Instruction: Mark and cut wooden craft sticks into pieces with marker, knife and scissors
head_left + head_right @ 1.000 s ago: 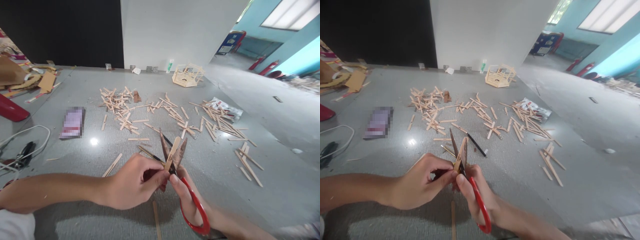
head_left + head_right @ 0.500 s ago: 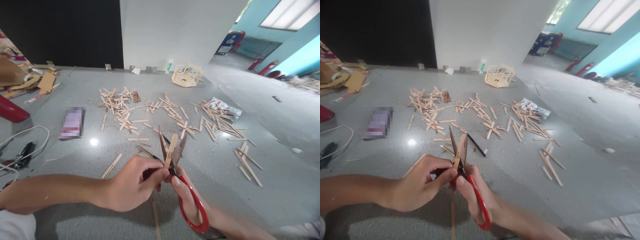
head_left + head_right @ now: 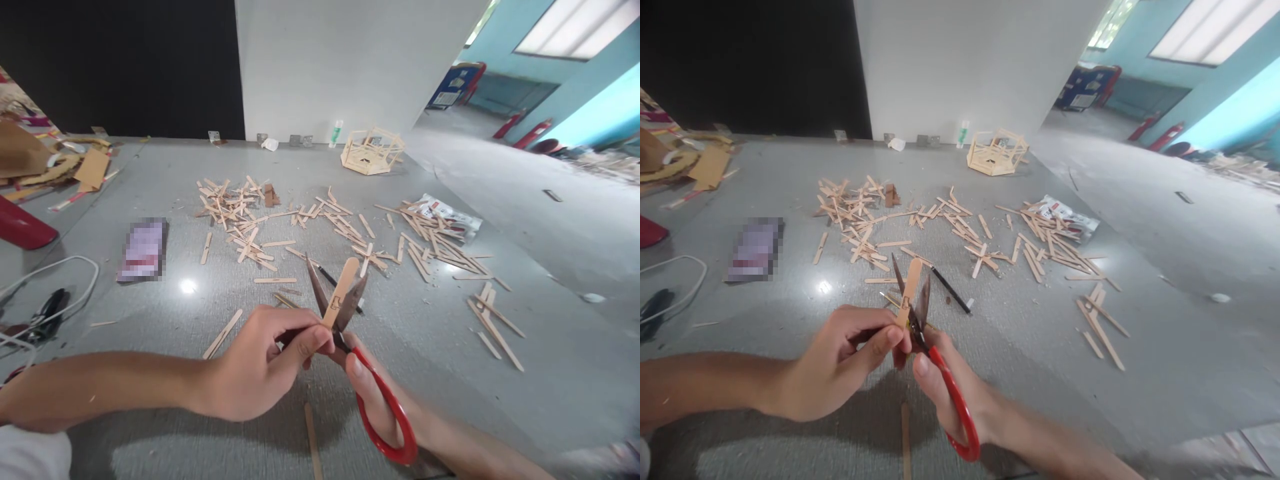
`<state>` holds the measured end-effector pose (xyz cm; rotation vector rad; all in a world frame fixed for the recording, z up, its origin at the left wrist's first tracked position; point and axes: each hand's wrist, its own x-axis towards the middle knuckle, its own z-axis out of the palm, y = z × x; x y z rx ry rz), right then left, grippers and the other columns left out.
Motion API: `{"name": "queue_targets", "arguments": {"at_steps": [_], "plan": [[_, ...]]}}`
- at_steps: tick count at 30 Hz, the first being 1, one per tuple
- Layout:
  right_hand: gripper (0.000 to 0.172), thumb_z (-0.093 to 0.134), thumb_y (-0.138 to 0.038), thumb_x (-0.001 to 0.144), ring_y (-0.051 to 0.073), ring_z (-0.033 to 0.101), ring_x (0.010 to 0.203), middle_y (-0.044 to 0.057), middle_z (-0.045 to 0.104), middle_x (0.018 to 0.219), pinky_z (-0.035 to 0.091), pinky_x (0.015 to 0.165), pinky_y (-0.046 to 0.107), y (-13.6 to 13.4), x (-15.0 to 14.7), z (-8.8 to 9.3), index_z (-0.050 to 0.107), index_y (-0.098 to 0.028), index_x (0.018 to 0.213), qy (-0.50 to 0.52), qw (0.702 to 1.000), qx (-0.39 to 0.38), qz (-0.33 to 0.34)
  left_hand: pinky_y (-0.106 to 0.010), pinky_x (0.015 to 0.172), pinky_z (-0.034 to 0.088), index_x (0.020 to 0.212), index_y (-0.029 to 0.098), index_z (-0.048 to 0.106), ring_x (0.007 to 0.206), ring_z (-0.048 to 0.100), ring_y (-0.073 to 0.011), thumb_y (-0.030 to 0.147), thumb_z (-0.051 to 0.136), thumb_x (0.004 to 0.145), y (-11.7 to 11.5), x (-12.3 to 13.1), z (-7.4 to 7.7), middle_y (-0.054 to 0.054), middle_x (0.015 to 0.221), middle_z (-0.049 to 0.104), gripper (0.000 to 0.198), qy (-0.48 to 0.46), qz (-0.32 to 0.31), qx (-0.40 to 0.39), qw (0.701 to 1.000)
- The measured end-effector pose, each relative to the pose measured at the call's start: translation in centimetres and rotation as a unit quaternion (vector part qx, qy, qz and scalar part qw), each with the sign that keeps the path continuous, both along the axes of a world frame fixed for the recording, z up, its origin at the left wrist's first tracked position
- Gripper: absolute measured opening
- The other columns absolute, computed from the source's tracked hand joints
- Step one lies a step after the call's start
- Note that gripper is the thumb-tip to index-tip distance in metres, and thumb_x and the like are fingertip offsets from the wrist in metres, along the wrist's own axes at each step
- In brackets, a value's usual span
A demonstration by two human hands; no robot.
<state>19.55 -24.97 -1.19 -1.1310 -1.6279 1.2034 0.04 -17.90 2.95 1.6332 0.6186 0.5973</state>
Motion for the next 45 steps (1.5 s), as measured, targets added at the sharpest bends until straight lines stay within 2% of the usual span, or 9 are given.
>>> {"name": "queue_targets", "arguments": {"at_steps": [4, 9, 12, 16, 20, 23, 33, 40, 45], "plan": [[0.046, 0.033, -0.059, 0.108, 0.023, 0.059, 0.084, 0.007, 0.065, 0.095, 0.055, 0.082, 0.039, 0.1, -0.3, -0.2, 0.062, -0.024, 0.100, 0.010, 1.000, -0.004, -0.013, -0.020, 0.048, 0.028, 0.078, 0.015, 0.065, 0.053, 0.034, -0.0078, 0.046, 0.047, 0.107, 0.0, -0.1, 0.5, 0.005, 0.059, 0.041, 0.046, 0.001, 0.004, 0.011, 1.000], [0.039, 0.038, -0.052, 0.108, 0.024, 0.062, 0.091, 0.008, 0.067, 0.096, 0.053, 0.090, 0.040, 0.3, -0.2, -1.0, 0.060, -0.023, 0.096, 0.050, 0.998, 0.013, -0.039, -0.020, 0.049, 0.028, 0.079, 0.014, 0.064, 0.054, 0.034, -0.0071, 0.043, 0.047, 0.106, 0.1, 0.1, 0.5, 0.004, 0.063, 0.047, 0.043, 0.002, -0.005, 0.016, 1.000], [0.039, 0.043, -0.051, 0.107, 0.022, 0.063, 0.080, 0.005, 0.067, 0.084, 0.055, 0.079, 0.037, 0.6, -0.3, -0.6, 0.061, -0.023, 0.088, 0.075, 0.994, 0.024, -0.073, -0.019, 0.050, 0.029, 0.080, 0.014, 0.063, 0.056, 0.038, -0.0071, 0.044, 0.047, 0.107, 0.1, 0.2, 0.3, 0.003, 0.065, 0.048, 0.043, 0.003, -0.010, 0.008, 1.000], [0.036, 0.054, -0.047, 0.104, 0.018, 0.064, 0.067, 0.002, 0.067, 0.072, 0.055, 0.066, 0.031, 1.2, -0.4, 0.6, 0.066, -0.022, 0.081, 0.084, 0.990, 0.024, -0.107, -0.019, 0.048, 0.026, 0.081, 0.015, 0.062, 0.053, 0.033, -0.0067, 0.043, 0.046, 0.107, 0.1, 0.3, 0.2, 0.005, 0.062, 0.042, 0.041, 0.005, -0.020, -0.002, 1.000], [0.036, 0.063, -0.047, 0.099, 0.016, 0.064, 0.057, 0.000, 0.064, 0.061, 0.056, 0.057, 0.027, 1.5, -0.4, 1.3, 0.065, -0.022, 0.073, 0.076, 0.976, 0.044, -0.197, -0.019, 0.049, 0.027, 0.079, 0.016, 0.060, 0.054, 0.031, -0.0070, 0.041, 0.046, 0.107, 0.1, 0.3, 0.4, 0.005, 0.063, 0.041, 0.040, 0.009, -0.028, 0.000, 1.000], [0.038, 0.066, -0.049, 0.096, 0.015, 0.063, 0.051, 0.000, 0.064, 0.056, 0.055, 0.051, 0.026, 1.7, -0.5, 1.5, 0.064, -0.022, 0.069, 0.075, 0.968, 0.057, -0.232, -0.019, 0.049, 0.028, 0.077, 0.016, 0.058, 0.053, 0.031, -0.0073, 0.039, 0.046, 0.106, 0.2, 0.4, 0.5, 0.006, 0.061, 0.039, 0.039, 0.040, -0.047, -0.008, 0.998], [0.037, 0.066, -0.036, 0.096, 0.013, 0.065, 0.049, -0.001, 0.066, 0.054, 0.053, 0.053, 0.024, 2.1, -0.5, 1.5, 0.060, -0.022, 0.062, 0.034, 0.963, 0.098, -0.249, -0.019, 0.053, 0.029, 0.076, 0.016, 0.059, 0.056, 0.035, -0.0069, 0.027, 0.046, 0.102, 0.5, 0.6, 0.1, 0.007, 0.061, 0.040, 0.031, 0.081, -0.065, -0.018, 0.994], [0.041, 0.068, -0.041, 0.094, 0.014, 0.064, 0.051, 0.000, 0.065, 0.055, 0.052, 0.056, 0.026, 2.1, -0.7, 1.2, 0.059, -0.022, 0.059, 0.041, 0.959, 0.091, -0.266, -0.020, 0.052, 0.028, 0.076, 0.017, 0.058, 0.055, 0.033, -0.0073, 0.031, 0.046, 0.103, 0.7, 0.6, 0.0, 0.007, 0.060, 0.038, 0.033, 0.093, -0.071, -0.027, 0.993], [0.029, 0.067, -0.044, 0.096, 0.013, 0.064, 0.053, -0.002, 0.066, 0.059, 0.053, 0.055, 0.024, 2.4, -0.3, 1.5, 0.070, -0.021, 0.078, 0.086, 0.963, 0.050, -0.251, -0.021, 0.051, 0.027, 0.070, 0.017, 0.053, 0.053, 0.035, -0.0068, 0.033, 0.047, 0.103, 1.3, 0.5, 0.5, 0.006, 0.058, 0.039, 0.037, 0.122, -0.094, 0.009, 0.988]]}}
